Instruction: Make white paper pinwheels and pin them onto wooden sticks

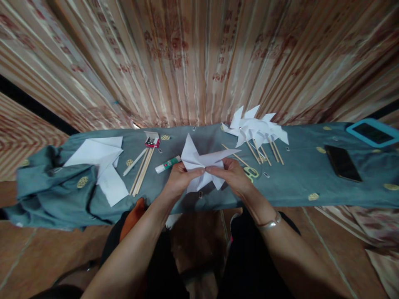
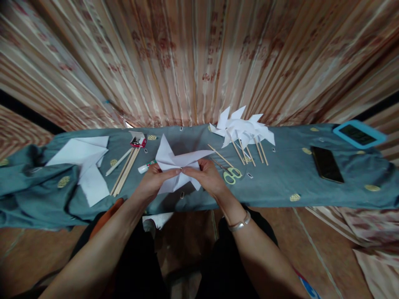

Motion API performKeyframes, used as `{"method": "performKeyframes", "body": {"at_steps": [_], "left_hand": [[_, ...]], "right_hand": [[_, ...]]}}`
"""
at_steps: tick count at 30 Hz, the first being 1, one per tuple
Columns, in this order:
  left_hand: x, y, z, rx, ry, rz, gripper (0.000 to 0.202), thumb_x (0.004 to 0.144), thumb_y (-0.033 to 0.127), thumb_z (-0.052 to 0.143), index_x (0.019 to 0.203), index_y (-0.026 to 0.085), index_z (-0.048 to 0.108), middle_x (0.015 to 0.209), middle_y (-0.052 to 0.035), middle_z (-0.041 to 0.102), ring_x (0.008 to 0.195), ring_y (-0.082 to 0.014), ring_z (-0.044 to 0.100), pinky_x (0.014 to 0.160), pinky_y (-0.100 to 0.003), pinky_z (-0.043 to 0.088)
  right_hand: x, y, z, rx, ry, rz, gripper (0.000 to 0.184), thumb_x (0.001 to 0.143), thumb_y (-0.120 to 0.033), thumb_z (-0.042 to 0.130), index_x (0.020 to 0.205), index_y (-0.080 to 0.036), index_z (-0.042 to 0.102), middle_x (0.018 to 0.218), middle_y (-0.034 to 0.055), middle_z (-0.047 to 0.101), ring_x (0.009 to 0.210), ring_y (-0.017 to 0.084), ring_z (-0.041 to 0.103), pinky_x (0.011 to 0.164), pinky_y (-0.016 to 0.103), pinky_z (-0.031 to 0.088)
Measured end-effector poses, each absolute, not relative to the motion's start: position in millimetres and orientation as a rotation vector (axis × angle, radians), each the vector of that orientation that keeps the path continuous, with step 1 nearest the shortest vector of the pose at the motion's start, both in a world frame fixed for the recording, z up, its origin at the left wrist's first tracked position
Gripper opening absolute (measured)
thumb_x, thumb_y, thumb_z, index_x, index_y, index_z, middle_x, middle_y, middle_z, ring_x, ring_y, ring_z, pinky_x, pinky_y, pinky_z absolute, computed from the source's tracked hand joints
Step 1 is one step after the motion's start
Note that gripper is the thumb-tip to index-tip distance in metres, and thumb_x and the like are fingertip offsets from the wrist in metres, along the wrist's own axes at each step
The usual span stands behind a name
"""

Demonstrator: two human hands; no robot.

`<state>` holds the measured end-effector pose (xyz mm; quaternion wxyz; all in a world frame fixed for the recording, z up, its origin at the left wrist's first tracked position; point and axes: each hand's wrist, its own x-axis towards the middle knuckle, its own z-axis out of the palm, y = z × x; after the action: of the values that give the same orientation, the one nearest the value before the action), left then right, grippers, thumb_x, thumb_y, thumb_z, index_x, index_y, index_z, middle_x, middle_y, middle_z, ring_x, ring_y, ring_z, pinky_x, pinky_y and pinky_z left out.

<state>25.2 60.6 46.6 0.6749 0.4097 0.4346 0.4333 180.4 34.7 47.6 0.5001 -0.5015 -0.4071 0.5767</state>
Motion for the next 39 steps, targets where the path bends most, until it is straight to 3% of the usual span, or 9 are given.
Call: {"method": "performKeyframes", "body": {"at_steps": [6, 14, 30, 39], "left_hand": [[24, 61, 49, 0.932, 0.961, 0.957, 0.033, 0.040, 0.021, 0.088, 0.069, 0.013, 0.074, 0.067, -0.0025, 0.073, 0.063, -0.0175, 0.064, 0.069, -0.030, 0.051], [25, 56, 51, 0.857, 1.003, 0.974, 0.030, 0.038, 0.016, 0.086, 0.064, 0.013, 0.072, 0.062, -0.0007, 0.071, 0.057, -0.0150, 0.060, 0.062, -0.027, 0.049], [24, 58, 52, 0.930, 1.004, 0.971, 0.031, 0.041, 0.021, 0.086, 0.067, 0.015, 0.070, 0.062, -0.0009, 0.069, 0.061, -0.0186, 0.063, 0.064, -0.030, 0.050], [20, 56, 53, 0.958, 0.993, 0.944, 0.029, 0.044, 0.027, 0.087, 0.066, 0.015, 0.072, 0.064, -0.0012, 0.071, 0.058, -0.0161, 0.061, 0.062, -0.028, 0.050]], "right_hand": [[179, 35, 45, -1.212, -1.027, 1.371, 0.028, 0.059, -0.036, 0.080, 0.080, -0.018, 0.074, 0.078, 0.0020, 0.075, 0.068, 0.018, 0.066, 0.067, 0.031, 0.053], [178, 34, 37, -1.261, -1.079, 1.298, 0.028, 0.062, -0.039, 0.078, 0.077, -0.017, 0.072, 0.075, 0.0025, 0.074, 0.064, 0.017, 0.064, 0.062, 0.029, 0.051], [180, 32, 42, -1.261, -1.084, 1.327, 0.029, 0.060, -0.040, 0.080, 0.078, -0.019, 0.072, 0.075, 0.0008, 0.073, 0.063, 0.016, 0.063, 0.060, 0.028, 0.051], [178, 31, 44, -1.242, -1.048, 1.393, 0.028, 0.059, -0.038, 0.081, 0.078, -0.020, 0.072, 0.074, 0.0003, 0.073, 0.063, 0.016, 0.064, 0.063, 0.029, 0.052]]}}
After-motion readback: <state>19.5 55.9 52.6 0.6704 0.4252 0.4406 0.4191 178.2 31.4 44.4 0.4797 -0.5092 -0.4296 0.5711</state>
